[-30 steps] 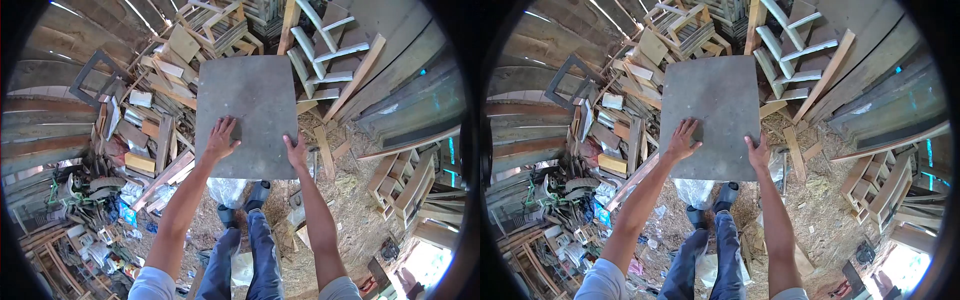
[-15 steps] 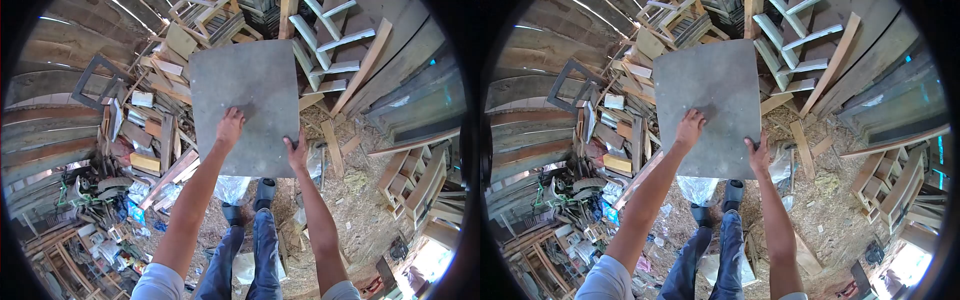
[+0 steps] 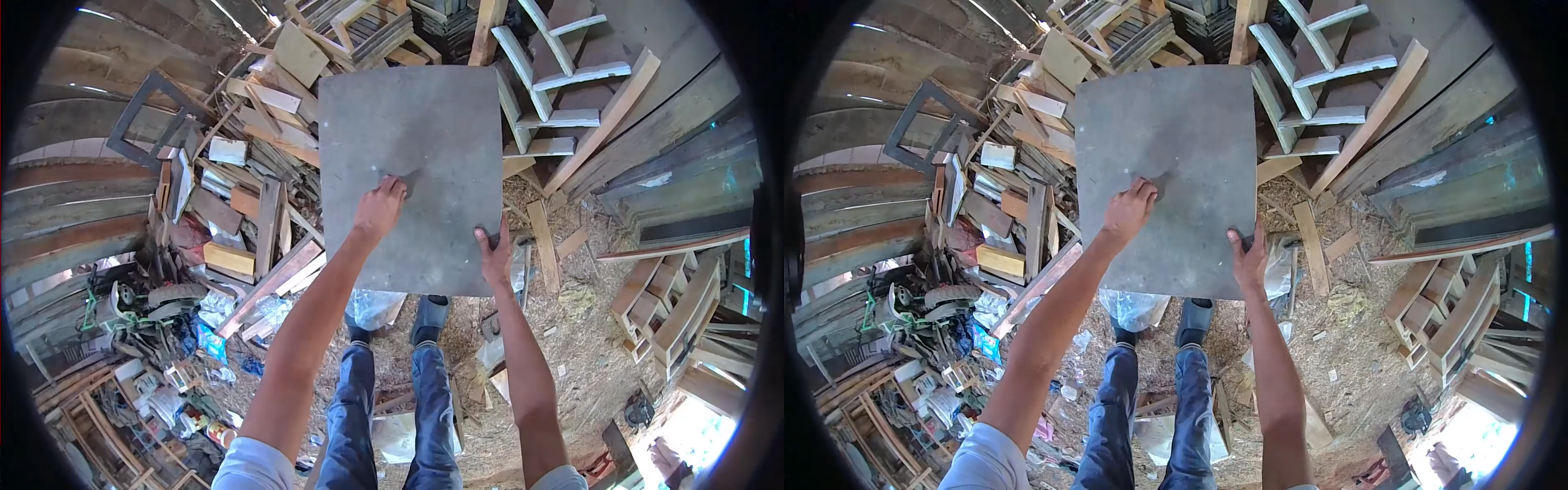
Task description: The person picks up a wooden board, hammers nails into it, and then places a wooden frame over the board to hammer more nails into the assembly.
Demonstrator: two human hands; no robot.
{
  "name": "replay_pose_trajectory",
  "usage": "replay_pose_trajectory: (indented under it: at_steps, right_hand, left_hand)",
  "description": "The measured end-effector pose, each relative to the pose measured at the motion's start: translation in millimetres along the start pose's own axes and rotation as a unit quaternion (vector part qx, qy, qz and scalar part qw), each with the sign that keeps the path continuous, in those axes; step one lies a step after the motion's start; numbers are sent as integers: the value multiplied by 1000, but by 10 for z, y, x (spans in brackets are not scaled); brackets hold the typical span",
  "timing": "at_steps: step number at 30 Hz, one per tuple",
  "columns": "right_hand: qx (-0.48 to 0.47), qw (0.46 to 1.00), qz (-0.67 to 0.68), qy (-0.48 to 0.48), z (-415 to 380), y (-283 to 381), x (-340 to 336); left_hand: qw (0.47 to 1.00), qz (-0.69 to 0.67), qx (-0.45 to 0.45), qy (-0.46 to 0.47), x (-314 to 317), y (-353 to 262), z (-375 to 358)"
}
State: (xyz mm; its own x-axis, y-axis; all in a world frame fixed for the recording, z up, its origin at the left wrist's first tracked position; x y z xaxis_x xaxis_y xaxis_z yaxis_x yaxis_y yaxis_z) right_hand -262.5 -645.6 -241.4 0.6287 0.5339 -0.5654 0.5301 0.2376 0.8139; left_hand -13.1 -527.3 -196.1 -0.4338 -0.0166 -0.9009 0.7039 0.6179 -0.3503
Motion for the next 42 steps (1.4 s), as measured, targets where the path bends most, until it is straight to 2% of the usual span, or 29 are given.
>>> replay_pose_trajectory:
  at_steps: [1,2,4,5,6,7,9,11,12,14,16,20,21,22,23,25,26,27,28,29,30,31,32,34,35,36,38,39,42]
  right_hand:
    - [-1,1000,-2,-2,17,12,-4]
    - [-21,999,12,-27,10,78,-24]
    - [-41,997,25,-55,-11,209,-4]
    - [-77,988,-120,-65,-10,464,-64]
    - [-109,955,-265,-73,-34,701,-90]
    - [-108,954,-270,-76,-41,855,-50]
    - [-209,929,-304,0,-56,1198,195]
    - [-222,924,-302,70,-36,1267,532]
    - [-219,924,-307,66,-6,1310,675]
    - [-162,942,-290,54,93,1355,893]
    - [-157,938,-304,54,173,1449,1018]
    - [-139,937,-315,57,146,1526,1052]
    - [-140,936,-317,60,128,1486,1004]
    - [-102,935,-340,10,109,1427,881]
    - [-64,929,-361,-41,84,1360,738]
    - [29,933,-349,-84,48,1105,461]
    - [29,933,-350,-84,51,1091,387]
    - [78,924,-357,-116,44,1083,268]
    - [126,912,-362,-147,27,1046,149]
    - [126,912,-362,-146,39,912,17]
    - [170,957,-215,-98,45,625,-95]
    - [210,974,-63,-48,-1,395,-99]
    - [210,974,-63,-50,-69,227,-59]
    - [79,993,-39,-83,-68,91,-65]
    - [68,993,-36,-86,-25,188,-142]
    - [106,988,-96,-61,-36,276,-216]
    - [148,975,-161,-38,-57,636,-362]
    - [151,973,-171,-40,-69,852,-473]
    - [106,990,-77,-60,-123,1217,-820]
  left_hand:
    - [997,-63,-31,41,-57,44,-4]
    - [997,-65,-29,43,-33,131,-50]
    - [996,-13,54,-67,-71,256,-158]
    - [996,-16,56,-68,-112,288,-169]
    - [999,17,36,-26,-123,309,-189]
    - [998,50,18,17,-125,325,-191]
    - [998,42,11,43,-149,322,-202]
    - [997,38,4,67,-184,343,-207]
    - [996,43,4,82,-187,355,-210]
    - [994,47,10,96,-176,402,-200]
    - [994,27,36,95,-136,510,-216]
    - [994,46,8,96,-185,699,-295]
    - [996,21,-64,57,-199,825,-353]
    - [991,-2,-136,16,-219,958,-420]
    - [990,-5,-137,17,-111,1069,-488]
    - [921,-155,-349,-80,171,1542,-639]
    - [921,-156,-349,-80,249,1724,-647]
    - [877,-329,-344,59,434,1879,-647]
    - [789,-485,-323,194,614,1897,-668]
    - [789,-485,-324,193,705,1910,-690]
    - [808,-462,-334,152,755,1909,-724]
    - [824,-437,-343,111,768,1884,-782]
    - [825,-437,-341,112,694,1789,-836]
    - [773,-503,-384,46,319,1568,-906]
    - [782,-504,-366,37,138,1489,-908]
    - [784,-505,-360,29,-36,1420,-945]
    - [830,-451,-328,19,-475,1263,-966]
    - [817,-458,-346,47,-612,1233,-997]
    - [793,-486,-360,70,-1231,1024,-1135]
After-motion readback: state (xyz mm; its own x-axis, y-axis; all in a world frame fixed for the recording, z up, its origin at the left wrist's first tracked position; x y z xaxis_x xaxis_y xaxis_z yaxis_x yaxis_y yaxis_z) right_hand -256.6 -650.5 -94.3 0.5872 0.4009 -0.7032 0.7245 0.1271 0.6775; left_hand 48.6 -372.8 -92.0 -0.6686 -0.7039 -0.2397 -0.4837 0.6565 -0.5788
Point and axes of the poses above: each hand's wrist, its own z-axis towards the middle knuckle, its own x-axis out of the palm, y = z × x, the point moved 4 cm from there along z, towards the middle knuckle, and after that the axes turned 9 degrees about -x, right-handed, at the moved point
